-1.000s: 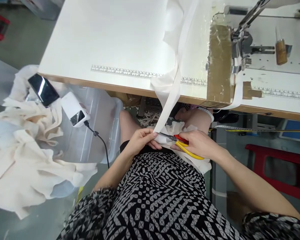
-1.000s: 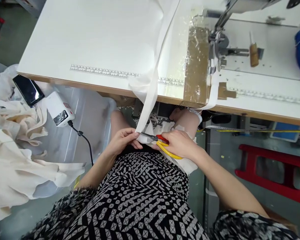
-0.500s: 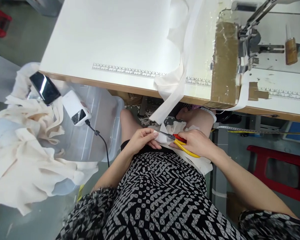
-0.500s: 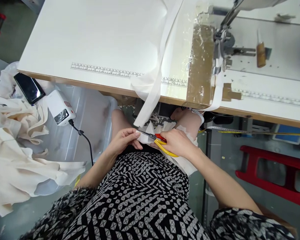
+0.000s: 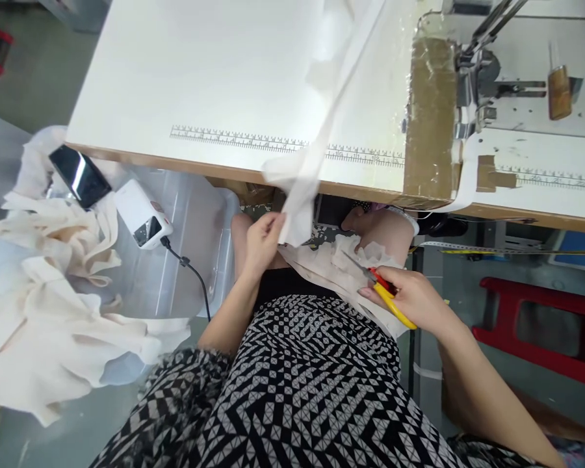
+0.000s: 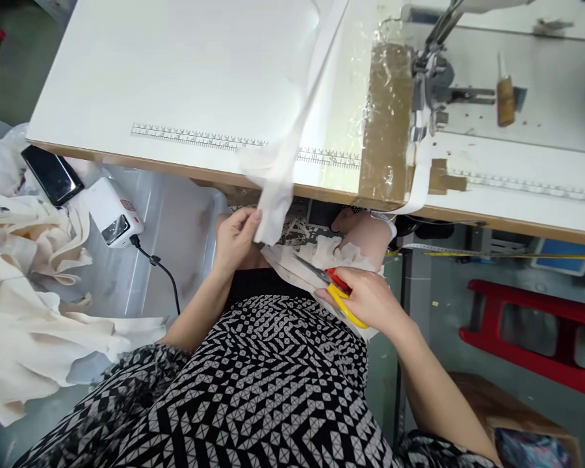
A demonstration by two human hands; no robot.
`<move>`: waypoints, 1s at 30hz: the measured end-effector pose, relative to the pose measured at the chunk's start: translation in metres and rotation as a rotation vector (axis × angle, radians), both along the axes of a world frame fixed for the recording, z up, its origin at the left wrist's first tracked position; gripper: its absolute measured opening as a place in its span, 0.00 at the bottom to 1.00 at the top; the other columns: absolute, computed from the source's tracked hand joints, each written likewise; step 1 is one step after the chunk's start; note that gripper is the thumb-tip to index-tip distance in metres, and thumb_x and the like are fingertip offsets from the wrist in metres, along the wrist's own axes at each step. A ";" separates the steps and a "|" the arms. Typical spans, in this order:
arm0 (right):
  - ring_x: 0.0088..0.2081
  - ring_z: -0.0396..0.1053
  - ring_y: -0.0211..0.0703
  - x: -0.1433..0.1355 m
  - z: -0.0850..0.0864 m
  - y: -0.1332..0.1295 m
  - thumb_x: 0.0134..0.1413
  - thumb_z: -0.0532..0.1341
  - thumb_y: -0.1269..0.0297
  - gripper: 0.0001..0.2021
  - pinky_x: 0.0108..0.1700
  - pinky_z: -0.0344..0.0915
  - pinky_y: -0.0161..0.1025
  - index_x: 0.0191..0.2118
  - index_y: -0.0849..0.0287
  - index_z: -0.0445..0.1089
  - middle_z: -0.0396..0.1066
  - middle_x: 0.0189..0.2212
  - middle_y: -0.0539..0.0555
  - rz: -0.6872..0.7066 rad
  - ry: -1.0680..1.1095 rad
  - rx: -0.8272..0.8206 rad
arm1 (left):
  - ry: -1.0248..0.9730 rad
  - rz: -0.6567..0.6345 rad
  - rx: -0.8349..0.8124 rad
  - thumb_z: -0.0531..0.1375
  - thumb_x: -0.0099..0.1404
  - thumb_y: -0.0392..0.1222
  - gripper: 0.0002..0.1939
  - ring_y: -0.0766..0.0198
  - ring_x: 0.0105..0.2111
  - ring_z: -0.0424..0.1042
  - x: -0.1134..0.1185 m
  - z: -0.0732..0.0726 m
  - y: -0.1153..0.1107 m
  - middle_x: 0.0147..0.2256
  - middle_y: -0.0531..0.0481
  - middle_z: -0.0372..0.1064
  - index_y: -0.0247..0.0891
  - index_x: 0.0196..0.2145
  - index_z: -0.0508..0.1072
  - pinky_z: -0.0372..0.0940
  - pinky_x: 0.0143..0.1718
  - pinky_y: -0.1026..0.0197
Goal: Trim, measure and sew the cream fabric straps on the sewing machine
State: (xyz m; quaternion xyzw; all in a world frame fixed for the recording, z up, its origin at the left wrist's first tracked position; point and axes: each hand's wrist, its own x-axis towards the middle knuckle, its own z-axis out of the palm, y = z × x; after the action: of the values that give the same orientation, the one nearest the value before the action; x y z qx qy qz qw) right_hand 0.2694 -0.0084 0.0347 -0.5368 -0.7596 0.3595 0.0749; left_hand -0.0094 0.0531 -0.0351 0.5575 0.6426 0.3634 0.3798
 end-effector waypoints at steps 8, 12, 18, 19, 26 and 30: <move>0.24 0.58 0.39 0.033 -0.022 -0.020 0.59 0.56 0.34 0.27 0.26 0.55 0.36 0.27 0.57 0.63 0.62 0.21 0.48 -0.134 0.109 -0.164 | -0.084 0.025 -0.289 0.62 0.63 0.48 0.12 0.65 0.22 0.66 -0.027 0.010 -0.066 0.21 0.55 0.63 0.38 0.39 0.73 0.64 0.27 0.64; 0.25 0.55 0.38 0.018 -0.025 -0.015 0.58 0.57 0.34 0.28 0.27 0.53 0.35 0.27 0.57 0.62 0.57 0.21 0.47 -0.050 0.203 -0.327 | -0.405 -0.352 -0.400 0.61 0.64 0.58 0.21 0.62 0.33 0.72 0.005 0.048 -0.070 0.33 0.48 0.72 0.39 0.46 0.75 0.69 0.33 0.63; 0.25 0.54 0.38 0.000 -0.012 0.005 0.58 0.55 0.33 0.28 0.27 0.52 0.35 0.27 0.56 0.58 0.55 0.22 0.46 0.086 0.272 -0.439 | -0.128 -0.320 -0.055 0.62 0.66 0.55 0.18 0.68 0.28 0.65 0.018 0.058 -0.055 0.40 0.45 0.70 0.37 0.30 0.76 0.62 0.28 0.64; 0.25 0.54 0.38 -0.002 -0.011 0.009 0.58 0.55 0.33 0.28 0.27 0.52 0.35 0.27 0.56 0.57 0.55 0.22 0.46 0.109 0.261 -0.443 | -0.174 -0.330 -0.098 0.61 0.67 0.55 0.17 0.69 0.27 0.66 0.018 0.058 -0.054 0.40 0.45 0.70 0.37 0.32 0.75 0.62 0.26 0.65; 0.25 0.54 0.39 -0.010 -0.014 0.030 0.58 0.49 0.30 0.30 0.26 0.52 0.35 0.28 0.56 0.58 0.55 0.23 0.47 0.265 0.214 -0.492 | -0.696 -0.321 -0.598 0.67 0.59 0.60 0.25 0.60 0.26 0.77 0.017 0.061 -0.050 0.25 0.48 0.74 0.34 0.38 0.71 0.70 0.27 0.65; 0.24 0.53 0.38 -0.013 -0.013 0.034 0.57 0.48 0.28 0.32 0.25 0.50 0.35 0.27 0.56 0.57 0.54 0.22 0.47 0.309 0.200 -0.526 | -0.742 -0.266 -0.651 0.69 0.57 0.60 0.25 0.57 0.30 0.79 0.017 0.058 -0.048 0.28 0.45 0.77 0.34 0.36 0.71 0.72 0.30 0.64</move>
State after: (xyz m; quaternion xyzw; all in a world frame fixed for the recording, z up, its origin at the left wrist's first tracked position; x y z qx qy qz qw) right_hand 0.2560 0.0251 0.0220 -0.3781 -0.7019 0.6017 -0.0475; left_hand 0.0072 0.0047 0.0224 0.3208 0.4680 0.2664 0.7792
